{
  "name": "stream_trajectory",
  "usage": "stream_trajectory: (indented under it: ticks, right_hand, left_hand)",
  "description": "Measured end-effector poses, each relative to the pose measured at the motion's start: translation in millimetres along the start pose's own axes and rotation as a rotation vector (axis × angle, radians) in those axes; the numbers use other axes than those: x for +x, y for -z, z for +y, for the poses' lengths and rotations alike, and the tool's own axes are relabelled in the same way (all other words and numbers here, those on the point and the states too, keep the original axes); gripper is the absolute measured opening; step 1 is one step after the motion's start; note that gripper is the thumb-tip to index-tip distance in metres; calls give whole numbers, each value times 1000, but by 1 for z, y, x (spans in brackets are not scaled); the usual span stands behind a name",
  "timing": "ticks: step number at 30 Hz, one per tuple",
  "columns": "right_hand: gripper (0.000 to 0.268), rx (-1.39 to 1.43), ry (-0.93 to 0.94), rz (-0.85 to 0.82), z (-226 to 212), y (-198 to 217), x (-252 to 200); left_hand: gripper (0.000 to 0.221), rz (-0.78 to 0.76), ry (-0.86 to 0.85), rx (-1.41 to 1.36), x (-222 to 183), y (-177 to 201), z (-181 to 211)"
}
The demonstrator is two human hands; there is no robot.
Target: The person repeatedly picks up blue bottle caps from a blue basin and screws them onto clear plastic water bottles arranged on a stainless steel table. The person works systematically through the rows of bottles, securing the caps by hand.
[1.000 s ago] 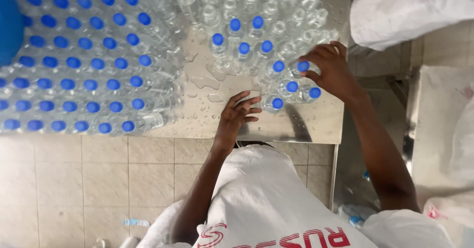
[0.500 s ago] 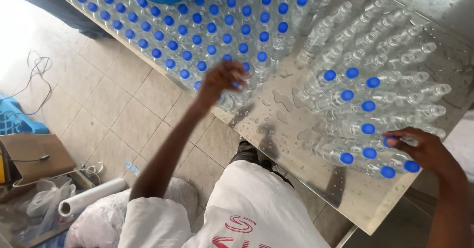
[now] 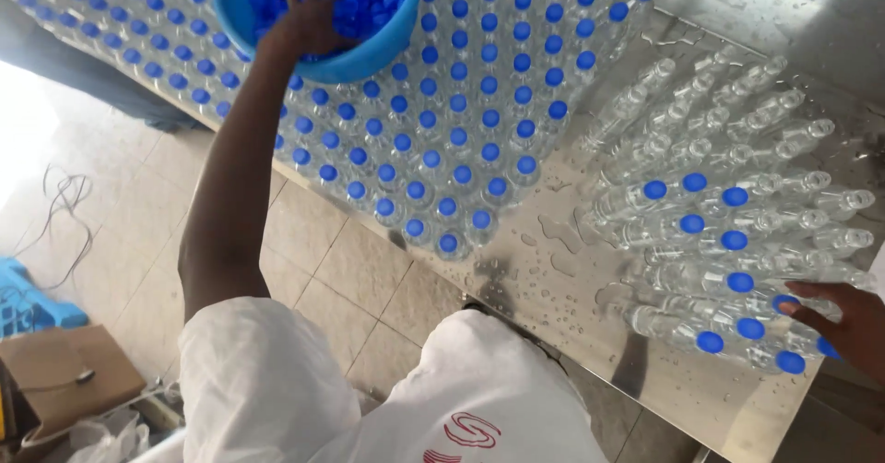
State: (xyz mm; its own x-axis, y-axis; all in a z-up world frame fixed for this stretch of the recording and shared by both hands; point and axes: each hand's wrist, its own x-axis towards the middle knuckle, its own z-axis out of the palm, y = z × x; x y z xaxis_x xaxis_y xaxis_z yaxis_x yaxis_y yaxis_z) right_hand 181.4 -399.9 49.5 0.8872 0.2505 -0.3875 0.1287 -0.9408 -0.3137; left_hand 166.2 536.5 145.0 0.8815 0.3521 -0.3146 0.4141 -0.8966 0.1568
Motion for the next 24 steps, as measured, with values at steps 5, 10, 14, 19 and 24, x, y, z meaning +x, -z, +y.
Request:
stream_trajectory:
  ticks: [5,10,14,19,24]
  right_hand:
    - [52,-65,73,57,8,-5,-26]
    - [51,69,78,187,5,-11,-35]
    - [47,-4,141,271,12,-23,-32]
    - [52,13,124,217,-4,-7,-46]
    - [57,-9,82,186,-3,5,-43]
  left_hand:
    - [101,48,-125,9,30,-30,2]
    - [82,282,-358,198,39,-37,-12]
    - [70,126,-331,15,33,-27,-10]
    - [54,146,-352,75,30,-26,-9]
    - [59,122,-374,-108,40,-22,-26]
